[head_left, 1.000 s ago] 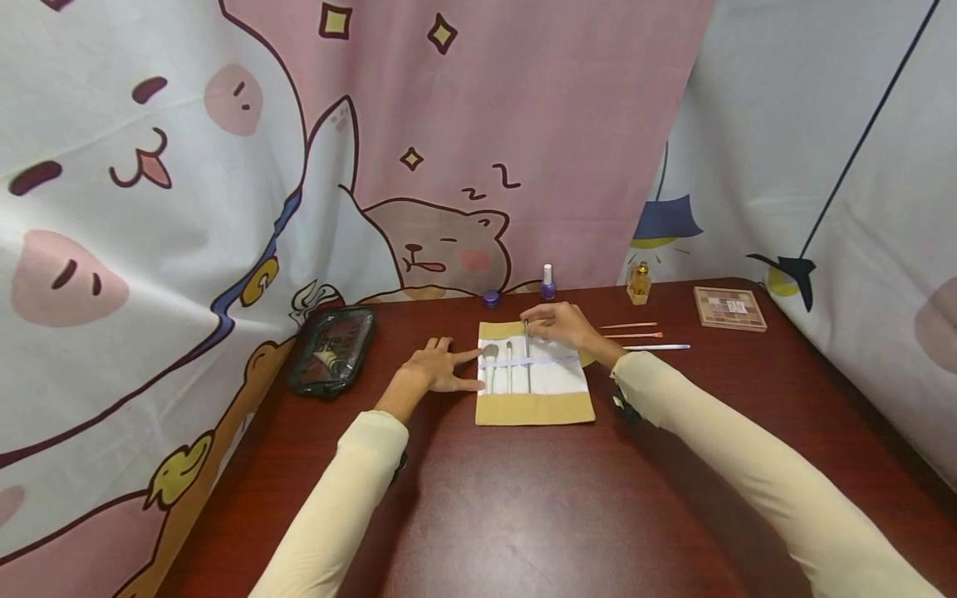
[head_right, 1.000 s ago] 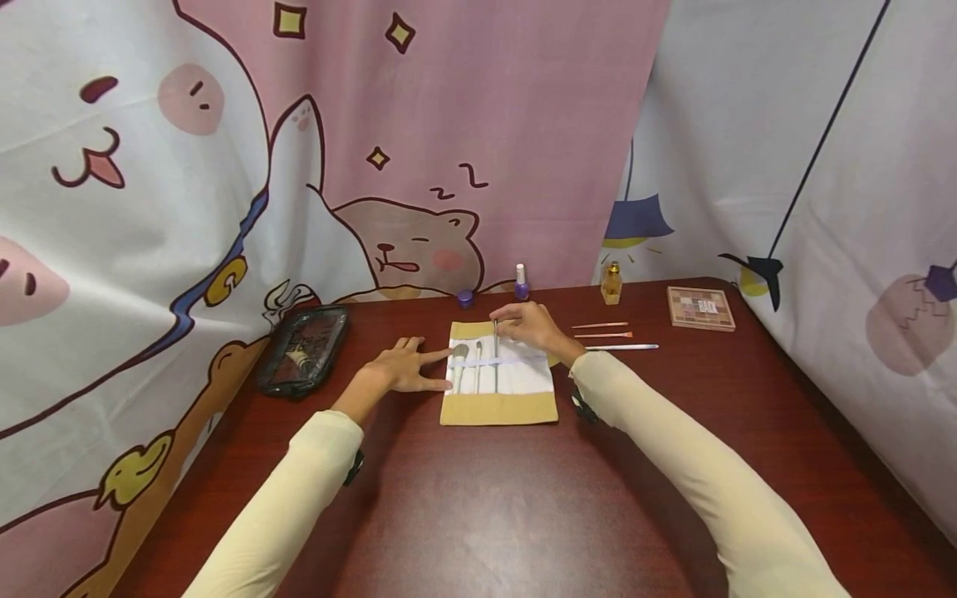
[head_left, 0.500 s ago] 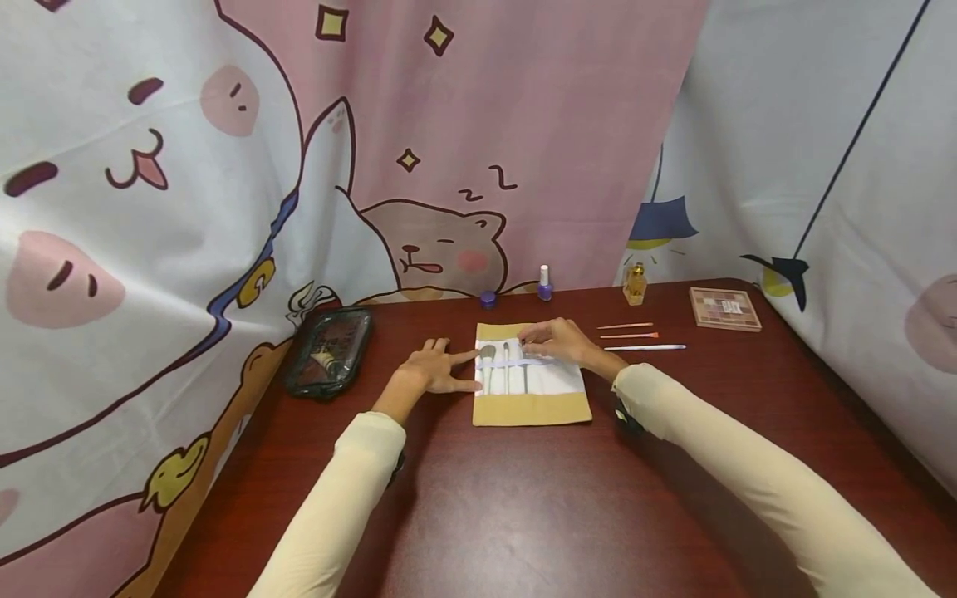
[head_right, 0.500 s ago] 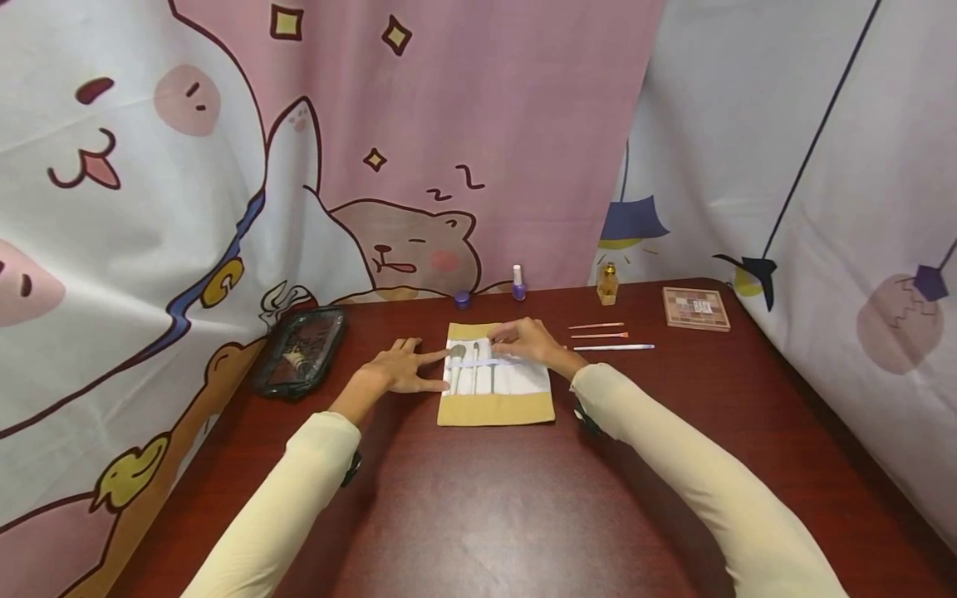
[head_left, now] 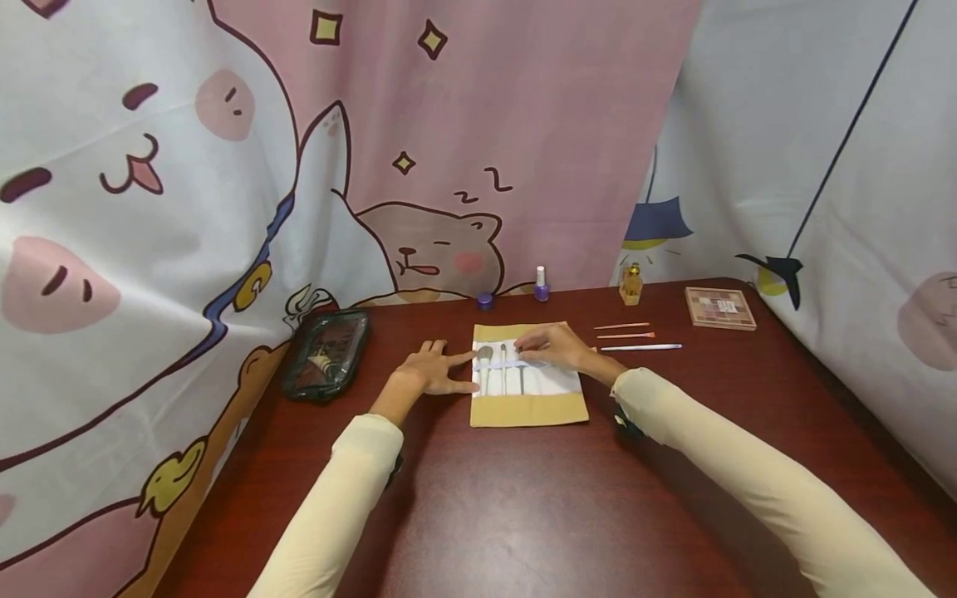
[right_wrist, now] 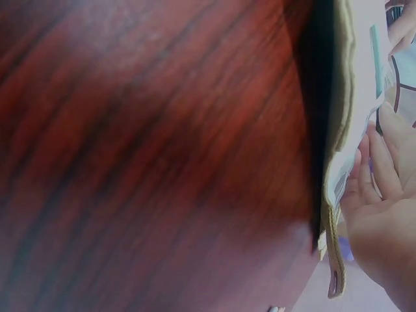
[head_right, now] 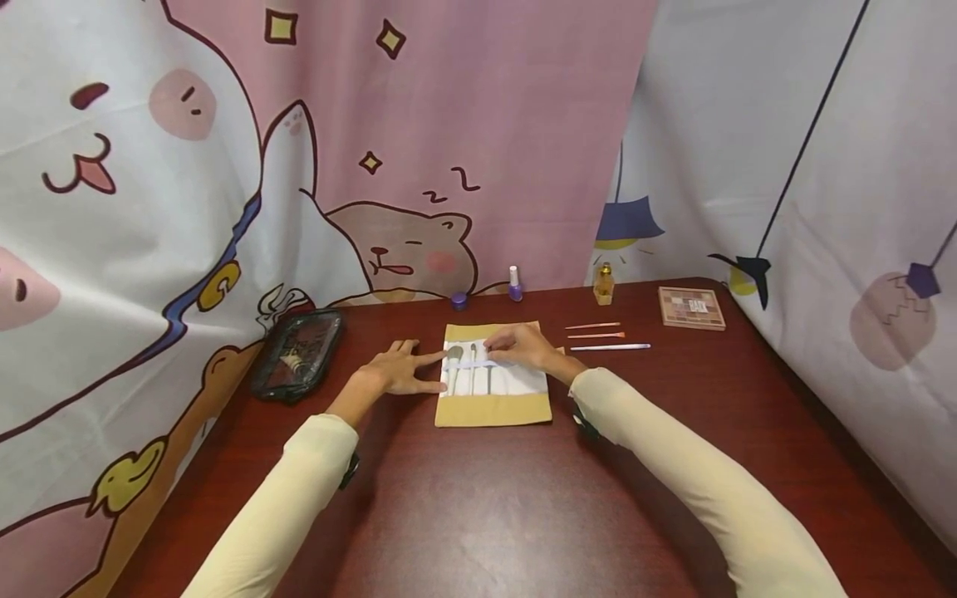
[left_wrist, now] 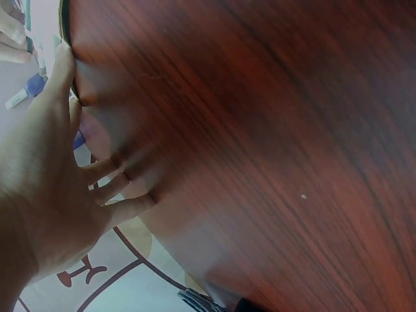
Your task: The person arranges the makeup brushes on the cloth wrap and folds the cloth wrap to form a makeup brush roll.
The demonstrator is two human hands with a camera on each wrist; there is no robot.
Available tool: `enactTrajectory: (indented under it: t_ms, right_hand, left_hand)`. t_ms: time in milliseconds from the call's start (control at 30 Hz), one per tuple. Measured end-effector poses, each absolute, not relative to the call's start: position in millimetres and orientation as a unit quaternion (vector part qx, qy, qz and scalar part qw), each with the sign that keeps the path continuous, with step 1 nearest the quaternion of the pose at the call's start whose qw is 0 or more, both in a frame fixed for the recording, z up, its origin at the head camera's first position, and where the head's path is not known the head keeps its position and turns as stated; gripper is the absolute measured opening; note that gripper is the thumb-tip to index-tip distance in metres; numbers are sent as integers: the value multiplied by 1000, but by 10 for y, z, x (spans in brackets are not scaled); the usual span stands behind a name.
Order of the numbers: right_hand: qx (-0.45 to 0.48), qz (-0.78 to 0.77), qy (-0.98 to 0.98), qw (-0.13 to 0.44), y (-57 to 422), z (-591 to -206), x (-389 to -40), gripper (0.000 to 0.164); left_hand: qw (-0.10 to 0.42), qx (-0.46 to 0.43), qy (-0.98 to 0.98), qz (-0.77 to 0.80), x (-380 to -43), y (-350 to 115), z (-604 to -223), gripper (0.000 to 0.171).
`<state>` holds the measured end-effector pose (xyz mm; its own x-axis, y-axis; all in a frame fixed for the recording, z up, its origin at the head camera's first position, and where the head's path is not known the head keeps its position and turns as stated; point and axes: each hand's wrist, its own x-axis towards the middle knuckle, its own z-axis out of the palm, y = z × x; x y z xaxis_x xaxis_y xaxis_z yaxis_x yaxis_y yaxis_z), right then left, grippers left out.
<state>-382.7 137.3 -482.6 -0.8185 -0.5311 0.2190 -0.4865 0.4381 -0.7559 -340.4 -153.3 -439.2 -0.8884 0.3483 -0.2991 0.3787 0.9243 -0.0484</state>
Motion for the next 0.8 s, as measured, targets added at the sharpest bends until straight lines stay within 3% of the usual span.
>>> enactTrajectory:
  t_ms: [800]
  right_hand:
    - [-291,-370,882,-31,1594,-4645,-3794,31]
  left_hand:
    - [143,188,971,-41,-3376,-1537,-4399,81]
